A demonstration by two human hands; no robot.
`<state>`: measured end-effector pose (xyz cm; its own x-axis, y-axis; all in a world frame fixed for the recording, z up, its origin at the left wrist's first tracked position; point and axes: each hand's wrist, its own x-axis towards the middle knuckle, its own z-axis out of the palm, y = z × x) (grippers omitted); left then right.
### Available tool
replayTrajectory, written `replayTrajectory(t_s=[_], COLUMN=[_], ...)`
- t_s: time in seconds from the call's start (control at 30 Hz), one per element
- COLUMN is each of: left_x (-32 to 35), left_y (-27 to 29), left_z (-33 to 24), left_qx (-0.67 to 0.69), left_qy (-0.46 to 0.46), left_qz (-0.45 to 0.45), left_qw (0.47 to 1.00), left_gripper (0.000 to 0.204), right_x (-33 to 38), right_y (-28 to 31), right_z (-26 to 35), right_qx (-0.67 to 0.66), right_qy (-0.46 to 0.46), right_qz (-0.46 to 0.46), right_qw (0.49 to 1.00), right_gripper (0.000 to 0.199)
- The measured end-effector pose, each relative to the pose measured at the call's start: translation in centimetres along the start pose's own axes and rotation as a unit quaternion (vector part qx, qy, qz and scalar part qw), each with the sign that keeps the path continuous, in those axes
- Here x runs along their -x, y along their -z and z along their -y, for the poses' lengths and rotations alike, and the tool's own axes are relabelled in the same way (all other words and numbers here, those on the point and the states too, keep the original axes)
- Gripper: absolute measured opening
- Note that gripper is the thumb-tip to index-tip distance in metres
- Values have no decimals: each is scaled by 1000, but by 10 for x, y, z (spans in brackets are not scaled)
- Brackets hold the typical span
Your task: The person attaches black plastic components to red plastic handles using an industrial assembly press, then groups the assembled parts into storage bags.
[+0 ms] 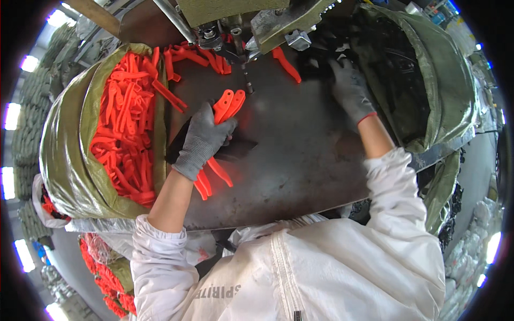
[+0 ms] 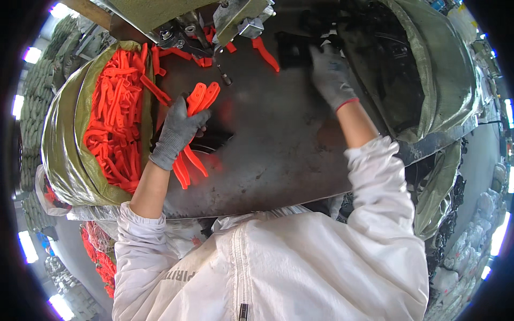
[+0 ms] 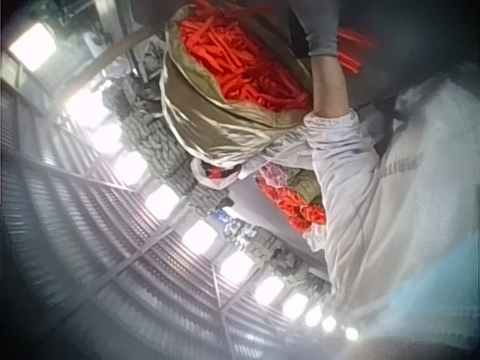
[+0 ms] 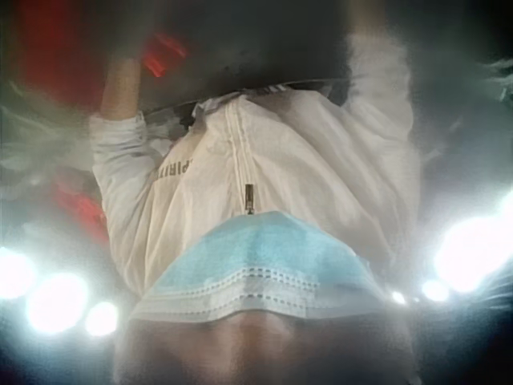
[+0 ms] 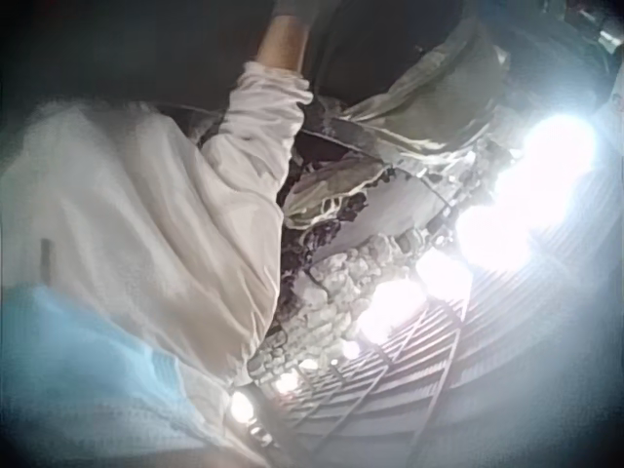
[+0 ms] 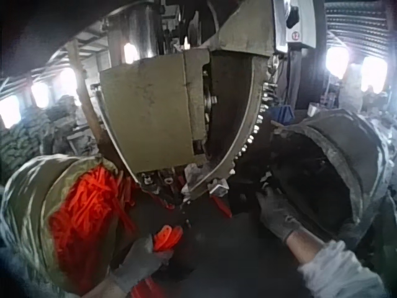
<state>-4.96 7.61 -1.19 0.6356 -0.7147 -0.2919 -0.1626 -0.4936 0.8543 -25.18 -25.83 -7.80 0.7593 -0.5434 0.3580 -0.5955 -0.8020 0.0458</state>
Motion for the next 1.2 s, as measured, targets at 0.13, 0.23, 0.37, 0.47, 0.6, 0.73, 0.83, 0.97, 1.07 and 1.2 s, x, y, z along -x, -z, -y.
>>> replayTrajectory(t_s=[0.13,0.23,0.37,0.47,0.6,0.73,0.83,0.97,1.07,1.2], left_x=[-8,-16,-30,-30,-31,-33,-36,-45,-46,-18], left_y=[14,5,3,3,-1,3,6,0,-2,19], left_z=[7,-3,1,-11,-22,-19,-13,0,17,-14], left_qx=[198,257,211,236,189,221,213,141,61,10], left_qy=[10,-34,-71,-37,-10,5,-8,-4,-4,-35], left_qz=[-5,-8,8,23,-1,4,7,1,-67,-121], left_qw=[980,966,975,971,982,975,977,990,996,992], left_gripper=[40,39,35,34,34,33,32,28,38,48], right_x=[-4,3,-3,-3,-7,-6,-6,-4,-3,5], right_y=[-15,-3,40,68,91,85,92,70,61,44], right_z=[-13,17,75,114,134,146,150,157,153,138], right_qx=[-40,-47,-413,-745,-728,-712,-706,-737,-664,-718], right_qy=[-4,13,-156,-220,-230,-145,-141,-121,-127,-135], right_qz=[13,-79,95,169,232,244,235,232,278,281], right_qw=[999,996,892,607,603,642,654,624,682,622], right_gripper=[35,34,39,47,51,61,62,63,60,55])
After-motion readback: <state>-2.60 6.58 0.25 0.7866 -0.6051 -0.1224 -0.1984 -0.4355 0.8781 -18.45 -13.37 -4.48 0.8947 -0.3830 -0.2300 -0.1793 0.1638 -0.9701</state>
